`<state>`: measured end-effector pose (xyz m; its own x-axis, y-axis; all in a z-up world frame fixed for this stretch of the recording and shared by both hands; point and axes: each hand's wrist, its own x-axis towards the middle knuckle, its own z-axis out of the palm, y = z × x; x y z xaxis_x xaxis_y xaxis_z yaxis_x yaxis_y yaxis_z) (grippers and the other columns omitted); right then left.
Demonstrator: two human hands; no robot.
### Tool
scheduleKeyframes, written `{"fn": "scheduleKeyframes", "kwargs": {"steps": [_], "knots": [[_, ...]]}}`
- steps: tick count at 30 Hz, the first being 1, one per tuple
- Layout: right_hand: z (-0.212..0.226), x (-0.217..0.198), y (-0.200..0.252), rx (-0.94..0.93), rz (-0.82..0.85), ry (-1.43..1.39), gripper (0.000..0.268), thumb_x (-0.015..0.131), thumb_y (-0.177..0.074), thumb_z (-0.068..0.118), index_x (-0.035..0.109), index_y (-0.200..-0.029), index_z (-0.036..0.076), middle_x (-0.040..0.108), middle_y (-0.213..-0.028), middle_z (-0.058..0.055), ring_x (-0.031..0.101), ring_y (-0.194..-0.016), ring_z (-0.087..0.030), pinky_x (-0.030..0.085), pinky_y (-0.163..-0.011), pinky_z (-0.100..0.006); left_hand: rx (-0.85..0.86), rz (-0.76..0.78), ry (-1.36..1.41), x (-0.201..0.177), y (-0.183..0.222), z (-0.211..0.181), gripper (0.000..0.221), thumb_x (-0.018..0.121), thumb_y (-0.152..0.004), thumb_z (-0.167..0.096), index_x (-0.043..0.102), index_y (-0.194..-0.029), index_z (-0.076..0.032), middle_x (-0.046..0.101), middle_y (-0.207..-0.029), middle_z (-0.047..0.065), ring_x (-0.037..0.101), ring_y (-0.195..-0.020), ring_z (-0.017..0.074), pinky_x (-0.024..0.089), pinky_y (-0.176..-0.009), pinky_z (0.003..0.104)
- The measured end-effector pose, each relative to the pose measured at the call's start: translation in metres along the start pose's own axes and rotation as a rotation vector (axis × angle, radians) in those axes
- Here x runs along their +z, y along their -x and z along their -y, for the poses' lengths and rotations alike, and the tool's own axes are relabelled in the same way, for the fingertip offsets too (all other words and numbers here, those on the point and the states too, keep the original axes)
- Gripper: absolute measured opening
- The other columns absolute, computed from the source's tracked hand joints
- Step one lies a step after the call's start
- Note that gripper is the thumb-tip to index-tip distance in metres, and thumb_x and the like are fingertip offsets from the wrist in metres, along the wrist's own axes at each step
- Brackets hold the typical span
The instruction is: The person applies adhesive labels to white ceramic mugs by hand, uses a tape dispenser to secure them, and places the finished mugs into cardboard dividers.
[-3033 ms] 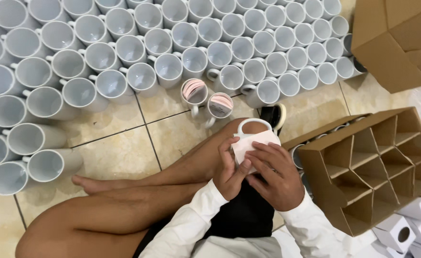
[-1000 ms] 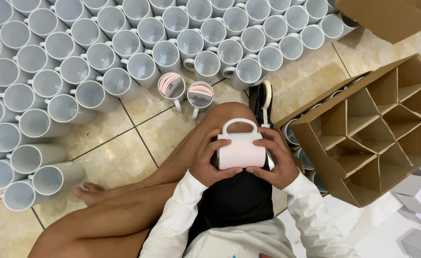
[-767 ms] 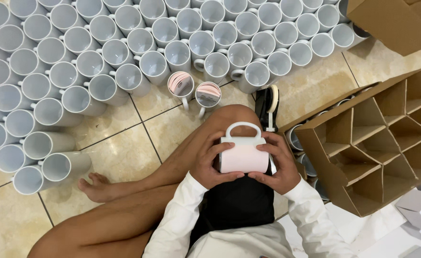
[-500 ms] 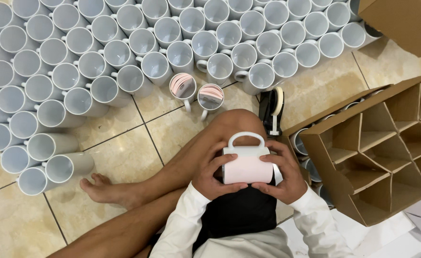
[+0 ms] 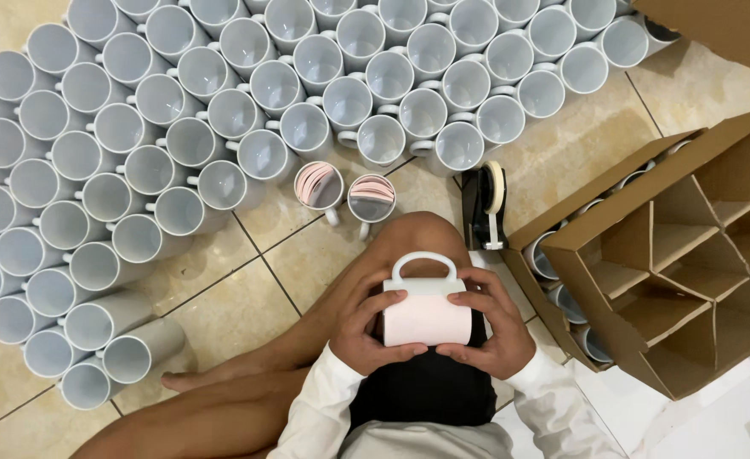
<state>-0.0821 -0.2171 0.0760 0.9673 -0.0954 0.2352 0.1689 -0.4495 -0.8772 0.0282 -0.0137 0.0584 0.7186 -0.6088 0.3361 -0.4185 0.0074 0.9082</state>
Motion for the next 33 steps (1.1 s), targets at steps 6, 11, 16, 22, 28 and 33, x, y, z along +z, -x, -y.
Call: {"fn": "scheduleKeyframes", "kwargs": {"steps": [6,11,16,22,28,33], "knots": [[0.026,0.013,0.008,-0.022,-0.140,-0.076,0.059,0.089,-0.061,0.022,0.061,-0.110,0.003,0.049,-0.124,-0.025,0.059,-0.108,-0.040,0.051,-0.087,-0.045,0.196,-0.126,0.178,-0.007,0.002,-0.012,0.062,0.091,-0.058,-0.030,0.066,-0.108,-0.001,0.059,-0.114,0.025,0.065,-0.094,0.0308,0.050,-0.087,0.041],[0.046,0.012,0.014,-0.078,-0.125,-0.076,0.059,0.088,-0.062,0.019,0.060,-0.111,0.001,0.048,-0.126,-0.027,0.056,-0.111,-0.042,0.049,-0.091,-0.048,0.250,-0.183,0.134,-0.006,0.017,-0.028,0.063,0.091,-0.059,-0.031,0.066,-0.109,-0.002,0.058,-0.116,0.024,0.064,-0.097,0.0308,0.050,-0.089,0.042],[0.044,0.012,0.013,-0.152,-0.119,-0.049,0.057,0.084,-0.067,0.015,0.056,-0.114,0.001,0.047,-0.127,-0.027,0.055,-0.114,-0.042,0.047,-0.092,-0.051,0.314,-0.207,0.054,-0.006,0.015,-0.028,0.061,0.091,-0.058,-0.030,0.067,-0.107,-0.002,0.059,-0.113,0.022,0.065,-0.092,0.0286,0.051,-0.088,0.038],[0.003,0.026,0.047,0.076,-0.250,-0.477,0.099,0.077,-0.062,0.048,0.033,-0.139,0.005,0.040,-0.143,-0.020,0.043,-0.129,-0.029,0.043,-0.098,-0.040,0.254,-0.211,0.071,0.013,0.022,-0.013,0.063,0.091,-0.059,-0.030,0.065,-0.109,-0.003,0.058,-0.115,0.021,0.064,-0.097,0.0281,0.049,-0.090,0.041],[-0.085,0.026,0.096,0.507,-0.527,-0.003,0.023,0.073,-0.084,0.005,0.064,-0.104,0.000,0.065,-0.104,-0.015,0.064,-0.104,-0.034,0.058,-0.077,-0.040,0.231,-0.182,0.112,0.027,0.014,0.000,0.065,0.090,-0.061,-0.031,0.063,-0.113,-0.005,0.056,-0.118,0.020,0.062,-0.101,0.0295,0.049,-0.091,0.043],[-0.114,0.022,0.102,0.678,-0.497,0.337,0.046,0.069,-0.086,0.013,0.054,-0.128,0.000,0.057,-0.120,-0.024,0.053,-0.118,-0.042,0.053,-0.094,-0.046,0.192,-0.170,0.117,0.025,0.014,0.005,0.066,0.090,-0.061,-0.032,0.062,-0.114,-0.005,0.055,-0.120,0.021,0.061,-0.103,0.0302,0.048,-0.092,0.045]]}}
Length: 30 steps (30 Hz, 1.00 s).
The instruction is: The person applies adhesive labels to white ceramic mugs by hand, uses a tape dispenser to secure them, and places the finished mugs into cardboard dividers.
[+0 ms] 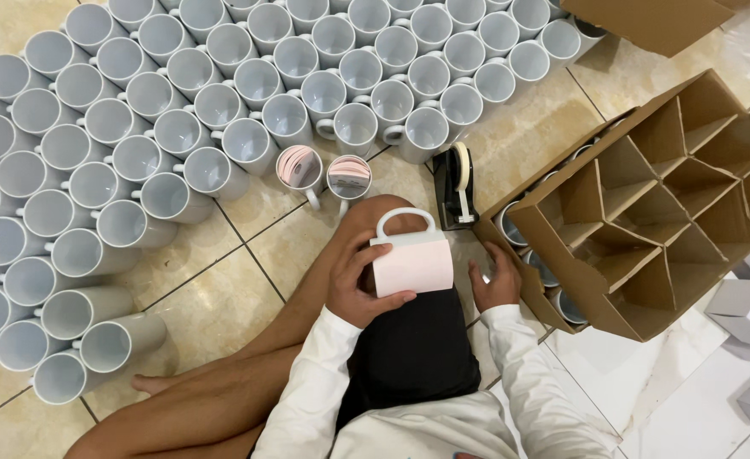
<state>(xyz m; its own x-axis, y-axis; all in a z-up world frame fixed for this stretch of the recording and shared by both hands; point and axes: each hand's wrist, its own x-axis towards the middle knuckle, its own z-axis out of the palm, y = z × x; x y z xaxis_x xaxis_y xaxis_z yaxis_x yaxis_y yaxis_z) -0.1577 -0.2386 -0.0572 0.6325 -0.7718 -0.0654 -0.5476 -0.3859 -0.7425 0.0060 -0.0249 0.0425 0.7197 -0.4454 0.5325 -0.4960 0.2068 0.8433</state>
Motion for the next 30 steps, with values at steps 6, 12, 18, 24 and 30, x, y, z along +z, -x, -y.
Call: {"fn": "scheduleKeyframes", "kwargs": {"steps": [6,12,18,24,30], "knots": [[-0.040,0.007,0.000,-0.178,-0.033,0.164,0.041,0.068,-0.086,0.011,0.057,-0.124,0.003,0.062,-0.114,-0.020,0.060,-0.109,-0.036,0.054,-0.089,-0.044,-0.010,0.010,0.018,-0.002,0.000,0.001,0.066,0.090,-0.061,-0.029,0.062,-0.115,-0.005,0.055,-0.120,0.021,0.062,-0.101,0.0309,0.048,-0.091,0.045],[-0.080,0.010,0.017,-0.013,0.131,0.442,0.057,0.061,-0.088,0.031,0.045,-0.138,0.009,0.053,-0.131,-0.016,0.052,-0.123,-0.033,0.047,-0.104,-0.044,-0.007,0.017,0.025,-0.003,0.003,0.008,0.067,0.091,-0.061,-0.028,0.061,-0.115,-0.003,0.054,-0.119,0.022,0.062,-0.101,0.0296,0.048,-0.091,0.043],[-0.079,0.002,0.013,-0.086,0.149,0.453,0.059,0.061,-0.088,0.028,0.039,-0.140,0.010,0.054,-0.128,-0.014,0.052,-0.121,-0.033,0.046,-0.102,-0.046,-0.009,0.018,0.038,-0.001,0.004,0.010,0.067,0.090,-0.061,-0.030,0.060,-0.115,-0.003,0.054,-0.121,0.024,0.061,-0.103,0.0316,0.048,-0.092,0.044],[-0.100,-0.005,-0.014,-0.133,0.128,0.450,0.064,0.068,-0.083,0.031,0.042,-0.136,0.008,0.054,-0.123,-0.016,0.054,-0.118,-0.035,0.047,-0.100,-0.047,-0.016,0.019,0.034,-0.003,0.005,0.009,0.067,0.091,-0.060,-0.030,0.061,-0.114,-0.003,0.055,-0.121,0.024,0.062,-0.103,0.0323,0.048,-0.091,0.044],[-0.085,-0.007,-0.027,-0.125,0.139,0.358,0.038,0.066,-0.088,0.030,0.059,-0.122,0.015,0.057,-0.115,-0.003,0.057,-0.115,-0.024,0.050,-0.097,-0.036,0.000,-0.015,0.049,0.000,0.002,0.009,0.066,0.090,-0.060,-0.028,0.061,-0.114,-0.003,0.054,-0.120,0.024,0.061,-0.102,0.0319,0.048,-0.091,0.044]]}}
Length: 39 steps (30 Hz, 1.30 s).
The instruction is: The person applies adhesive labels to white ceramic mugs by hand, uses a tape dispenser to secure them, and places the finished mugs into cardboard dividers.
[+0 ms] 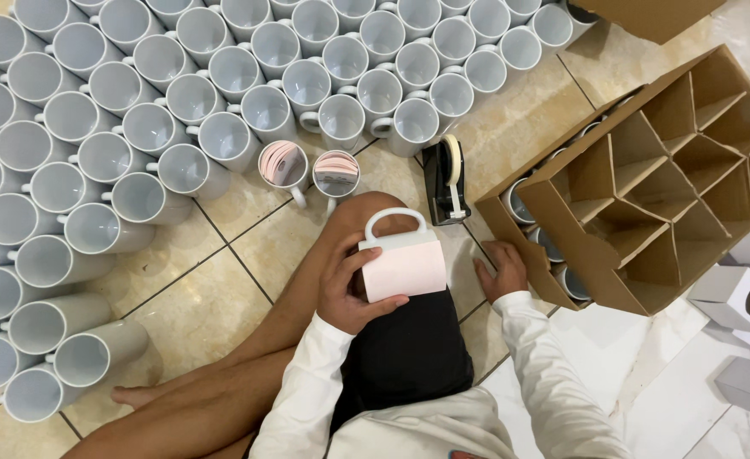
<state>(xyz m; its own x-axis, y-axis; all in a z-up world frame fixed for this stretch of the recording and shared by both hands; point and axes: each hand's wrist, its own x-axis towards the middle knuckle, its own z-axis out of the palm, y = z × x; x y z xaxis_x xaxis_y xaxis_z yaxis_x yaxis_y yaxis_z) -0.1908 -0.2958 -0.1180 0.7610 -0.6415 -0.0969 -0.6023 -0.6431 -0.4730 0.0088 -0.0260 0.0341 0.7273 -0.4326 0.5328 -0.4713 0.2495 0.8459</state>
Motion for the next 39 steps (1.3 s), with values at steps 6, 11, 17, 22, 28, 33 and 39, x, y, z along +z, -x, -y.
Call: {"fn": "scheduleKeyframes", "kwargs": {"steps": [6,11,17,22,28,33,39], "knots": [[0.093,-0.037,-0.012,-0.018,-0.296,-0.496,0.025,0.069,-0.087,0.007,0.067,-0.112,0.005,0.060,-0.100,-0.012,0.066,-0.094,-0.030,0.057,-0.073,-0.038,0.025,0.011,-0.055,0.004,-0.001,0.001,0.066,0.090,-0.060,-0.030,0.062,-0.114,-0.003,0.055,-0.119,0.023,0.062,-0.102,0.0324,0.049,-0.091,0.044],[0.091,-0.018,-0.047,0.206,-0.170,-0.439,0.028,0.065,-0.091,0.025,0.065,-0.117,0.015,0.061,-0.066,-0.006,0.064,-0.054,-0.022,0.054,-0.054,-0.034,0.013,0.036,-0.044,0.003,0.001,0.000,0.067,0.090,-0.061,-0.029,0.061,-0.115,-0.003,0.054,-0.121,0.024,0.061,-0.103,0.0327,0.048,-0.091,0.045],[0.058,0.021,-0.083,0.335,-0.061,-0.511,0.017,0.066,-0.087,0.024,0.070,-0.101,0.015,0.056,-0.052,0.000,0.059,-0.046,-0.018,0.046,-0.048,-0.032,0.005,0.039,-0.040,0.001,0.003,-0.001,0.067,0.090,-0.061,-0.028,0.060,-0.116,-0.003,0.053,-0.121,0.024,0.061,-0.103,0.0331,0.048,-0.091,0.045],[0.065,0.018,-0.079,0.401,-0.131,-0.604,0.008,0.067,-0.084,0.020,0.072,-0.089,0.016,0.054,-0.049,0.001,0.057,-0.042,-0.015,0.045,-0.045,-0.027,0.011,0.045,-0.032,0.000,0.002,-0.001,0.067,0.090,-0.061,-0.027,0.060,-0.115,-0.003,0.054,-0.121,0.024,0.061,-0.102,0.0338,0.049,-0.091,0.046],[0.123,-0.027,-0.046,0.296,-0.245,-0.524,0.014,0.066,-0.089,0.016,0.071,-0.094,0.005,0.060,-0.083,-0.009,0.065,-0.056,-0.022,0.052,-0.054,-0.034,0.041,0.065,-0.039,0.000,0.000,-0.002,0.065,0.090,-0.062,-0.028,0.060,-0.114,-0.003,0.053,-0.120,0.023,0.061,-0.103,0.0314,0.049,-0.091,0.044],[0.126,-0.017,-0.038,0.421,-0.247,-0.844,0.014,0.064,-0.088,0.008,0.066,-0.096,-0.003,0.067,-0.077,-0.014,0.063,-0.051,-0.021,0.047,-0.041,-0.026,0.023,0.058,-0.048,-0.001,0.000,-0.002,0.067,0.091,-0.060,-0.026,0.060,-0.115,-0.003,0.053,-0.120,0.023,0.061,-0.102,0.0320,0.048,-0.091,0.044],[0.114,-0.002,-0.036,0.389,-0.304,-0.871,0.039,0.067,-0.087,0.005,0.036,-0.111,0.004,0.066,-0.080,-0.017,0.065,-0.055,-0.022,0.047,-0.040,-0.024,0.033,0.049,-0.040,0.000,0.002,0.000,0.067,0.090,-0.061,-0.027,0.060,-0.115,-0.002,0.053,-0.120,0.024,0.060,-0.103,0.0333,0.048,-0.091,0.045]]}}
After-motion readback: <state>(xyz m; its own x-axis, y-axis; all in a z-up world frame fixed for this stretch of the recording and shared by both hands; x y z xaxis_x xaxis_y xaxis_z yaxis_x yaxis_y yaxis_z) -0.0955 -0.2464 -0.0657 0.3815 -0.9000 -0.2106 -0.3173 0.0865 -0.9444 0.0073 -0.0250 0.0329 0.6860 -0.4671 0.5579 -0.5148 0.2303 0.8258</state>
